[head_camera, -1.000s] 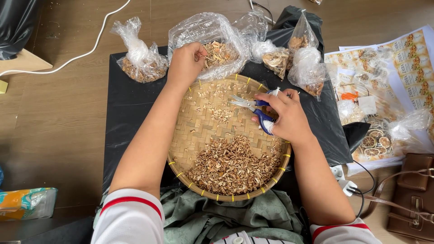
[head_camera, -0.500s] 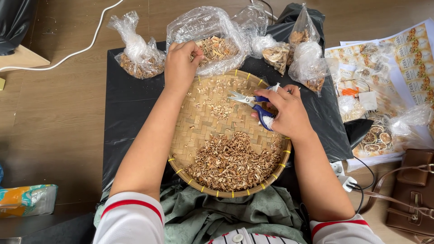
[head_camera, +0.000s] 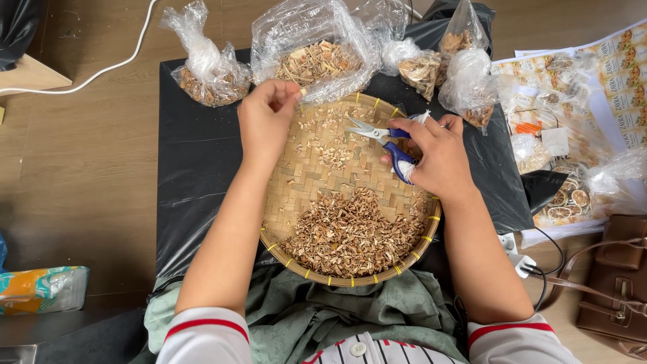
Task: Cutting dried ingredients into smaller pieces using scissors over a woven tray
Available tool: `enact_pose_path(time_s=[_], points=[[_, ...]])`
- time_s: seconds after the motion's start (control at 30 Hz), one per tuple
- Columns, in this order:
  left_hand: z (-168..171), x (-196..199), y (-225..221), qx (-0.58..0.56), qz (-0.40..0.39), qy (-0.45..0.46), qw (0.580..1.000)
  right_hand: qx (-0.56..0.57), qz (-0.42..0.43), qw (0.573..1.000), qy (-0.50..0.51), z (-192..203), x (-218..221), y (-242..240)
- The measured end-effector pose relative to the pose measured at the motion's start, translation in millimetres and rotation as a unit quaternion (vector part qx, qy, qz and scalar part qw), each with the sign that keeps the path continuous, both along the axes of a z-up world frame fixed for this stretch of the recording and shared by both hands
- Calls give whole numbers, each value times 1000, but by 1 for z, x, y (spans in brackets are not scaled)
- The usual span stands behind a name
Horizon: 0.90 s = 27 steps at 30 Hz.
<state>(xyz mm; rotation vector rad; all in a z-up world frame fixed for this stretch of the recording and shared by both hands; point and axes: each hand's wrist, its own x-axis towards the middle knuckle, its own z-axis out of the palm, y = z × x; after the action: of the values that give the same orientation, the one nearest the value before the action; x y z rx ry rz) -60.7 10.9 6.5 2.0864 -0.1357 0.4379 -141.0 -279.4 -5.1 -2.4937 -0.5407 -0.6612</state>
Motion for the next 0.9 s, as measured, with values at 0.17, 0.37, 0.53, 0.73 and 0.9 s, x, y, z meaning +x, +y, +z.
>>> enact_pose_path(time_s=[0.17,0.37,0.53,0.73,0.9], points=[[-1,-39,-12,-124,-82,99,984,-3,-25,999,-23,5,-4,4],[-23,-42,-14,-157,-119,127,972,72,-21,983,165,35,-28,23],[-38,-36,-11,-184,-145,151,960,24,-31,936,350,53,-34,48],[-48,-31,-7,-254,-175,182,934,0,-43,914,402,55,-32,54],[-55,-27,-4,-280,-200,196,918,7,-27,905,425,54,-30,52]])
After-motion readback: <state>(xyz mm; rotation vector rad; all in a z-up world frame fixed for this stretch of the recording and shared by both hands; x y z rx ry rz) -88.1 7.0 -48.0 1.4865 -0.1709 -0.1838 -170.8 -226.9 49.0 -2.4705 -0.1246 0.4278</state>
